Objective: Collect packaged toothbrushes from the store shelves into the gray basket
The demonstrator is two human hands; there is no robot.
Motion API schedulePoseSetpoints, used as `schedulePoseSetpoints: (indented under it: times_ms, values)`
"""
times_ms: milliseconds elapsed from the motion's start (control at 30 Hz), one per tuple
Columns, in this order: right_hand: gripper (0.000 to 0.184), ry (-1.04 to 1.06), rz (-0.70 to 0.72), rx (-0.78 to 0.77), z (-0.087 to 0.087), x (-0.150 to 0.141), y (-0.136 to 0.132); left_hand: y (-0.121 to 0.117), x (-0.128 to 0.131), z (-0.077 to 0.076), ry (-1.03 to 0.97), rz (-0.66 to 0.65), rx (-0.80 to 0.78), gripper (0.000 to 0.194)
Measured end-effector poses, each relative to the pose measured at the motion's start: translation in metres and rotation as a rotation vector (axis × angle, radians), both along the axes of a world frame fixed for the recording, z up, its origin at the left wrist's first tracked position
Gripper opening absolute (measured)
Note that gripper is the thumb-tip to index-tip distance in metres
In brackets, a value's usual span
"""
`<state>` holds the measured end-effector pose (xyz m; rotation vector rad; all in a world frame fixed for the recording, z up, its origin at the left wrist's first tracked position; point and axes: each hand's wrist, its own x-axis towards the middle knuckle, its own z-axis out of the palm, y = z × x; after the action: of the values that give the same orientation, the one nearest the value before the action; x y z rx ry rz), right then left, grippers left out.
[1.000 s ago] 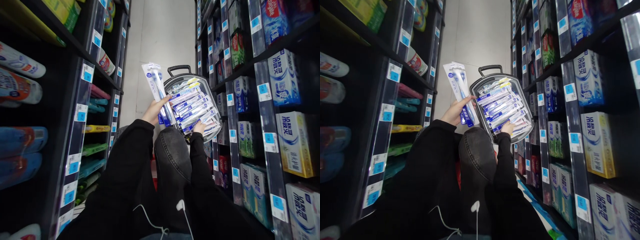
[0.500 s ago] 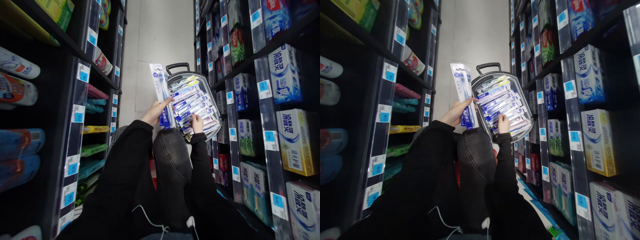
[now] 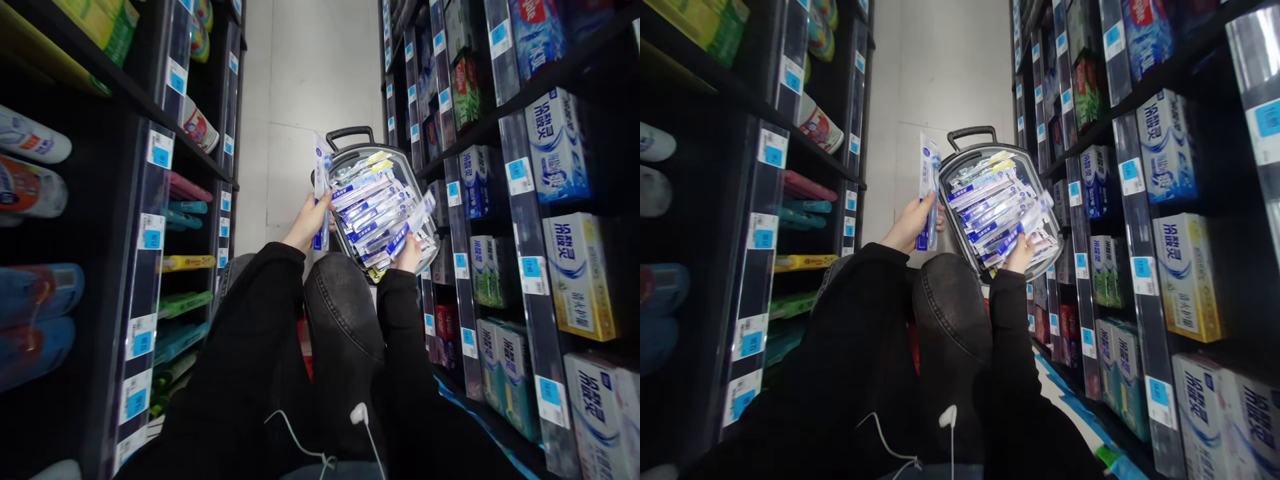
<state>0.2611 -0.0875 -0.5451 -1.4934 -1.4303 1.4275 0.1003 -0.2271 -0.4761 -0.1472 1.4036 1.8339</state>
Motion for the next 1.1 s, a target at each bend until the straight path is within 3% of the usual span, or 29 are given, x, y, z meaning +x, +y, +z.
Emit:
schedulePoseSetpoints:
  times_ms: [100, 200, 300, 567, 800, 900, 1000, 1100]
  values:
    - [0.035, -0.283, -0.145, 0.015, -0.027, 0.031, 0.014, 0.000, -0.001, 0.002, -0.022, -0.008, -0.025, 0.008]
    - [0.028, -0.433, -0.118, -0.005, -0.043, 0.041, 0.008, 0.001, -0.001, 0.000, -0.008, -0.022, -0.022, 0.003]
    - [0.024, -0.574, -0.047, -0.034, -0.048, 0.035, 0.002, 0.001, -0.001, -0.002, -0.010, -0.007, -0.029, 0.008]
    - [0.026, -0.801, 0.219, -0.038, -0.036, 0.026, 0.003, 0.001, -0.002, -0.001, -0.068, 0.018, 0.002, 0.021]
    - [0.034, -0.872, 0.239, 0.015, -0.013, 0.029, 0.002, 0.000, -0.002, -0.003, -0.031, -0.034, 0.004, 0.023]
    - [0.034, -0.677, 0.326, -0.020, 0.008, 0.022, -0.006, -0.001, -0.001, -0.005, 0.017, -0.125, 0.018, 0.019]
    - [0.036, -0.097, 0.509, -0.192, 0.030, -0.002, -0.031, 0.002, 0.005, -0.007, 0.058, -0.223, 0.105, 0.016]
    - [0.041, 0.252, 0.553, -0.078, 0.046, -0.033, -0.063, 0.007, 0.015, -0.011, 0.064, -0.236, 0.213, 0.021]
